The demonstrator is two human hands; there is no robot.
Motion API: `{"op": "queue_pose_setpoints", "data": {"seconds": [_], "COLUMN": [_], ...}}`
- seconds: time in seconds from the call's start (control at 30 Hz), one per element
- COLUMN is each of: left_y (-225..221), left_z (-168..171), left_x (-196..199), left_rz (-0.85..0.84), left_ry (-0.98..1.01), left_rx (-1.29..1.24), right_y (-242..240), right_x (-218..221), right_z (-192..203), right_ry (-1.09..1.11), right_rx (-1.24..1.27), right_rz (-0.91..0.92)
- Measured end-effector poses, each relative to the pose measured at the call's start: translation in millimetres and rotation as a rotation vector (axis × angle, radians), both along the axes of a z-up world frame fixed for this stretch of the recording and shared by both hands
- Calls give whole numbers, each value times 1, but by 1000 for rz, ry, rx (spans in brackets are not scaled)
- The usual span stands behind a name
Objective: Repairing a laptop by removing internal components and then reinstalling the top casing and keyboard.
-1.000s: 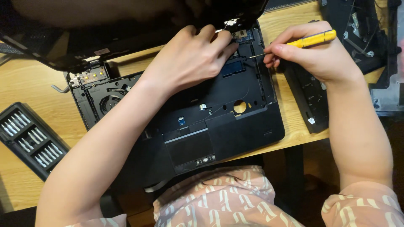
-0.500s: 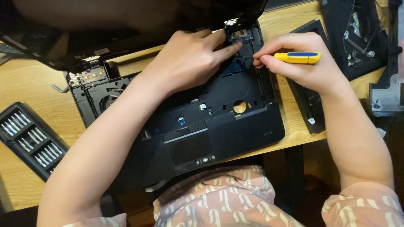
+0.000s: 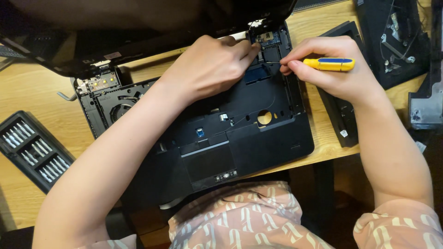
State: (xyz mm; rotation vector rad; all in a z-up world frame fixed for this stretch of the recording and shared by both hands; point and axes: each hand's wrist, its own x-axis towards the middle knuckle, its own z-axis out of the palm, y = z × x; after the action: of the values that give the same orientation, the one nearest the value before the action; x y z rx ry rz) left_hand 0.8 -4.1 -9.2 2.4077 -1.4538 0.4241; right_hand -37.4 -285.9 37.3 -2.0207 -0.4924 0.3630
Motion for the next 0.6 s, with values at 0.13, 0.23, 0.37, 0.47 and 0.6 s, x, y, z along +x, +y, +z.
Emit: {"op": "queue_pose_setpoints", "data": {"seconds": [0.13, 0.23, 0.37, 0.47, 0.6], "left_y": [-2, -3, -5, -5, -3], "left_z": [-2, -1, 0, 3, 1], "left_x": [-1, 0, 4, 6, 8], "left_rz": [-15, -21, -15, -27, -51], "left_ry": [9, 23, 92, 118, 145], "left_rx": [-7, -25, 13, 51, 10], "right_y": [-1, -2, -2, 0, 1], "right_x": [0, 0, -1, -2, -1], "right_z": [0, 0, -2, -3, -4], "right_ry": [-11, -8, -30, -55, -57], "right_rx": [-3, -6, 3, -8, -13], "right_rz": [4, 1, 4, 5, 9]}}
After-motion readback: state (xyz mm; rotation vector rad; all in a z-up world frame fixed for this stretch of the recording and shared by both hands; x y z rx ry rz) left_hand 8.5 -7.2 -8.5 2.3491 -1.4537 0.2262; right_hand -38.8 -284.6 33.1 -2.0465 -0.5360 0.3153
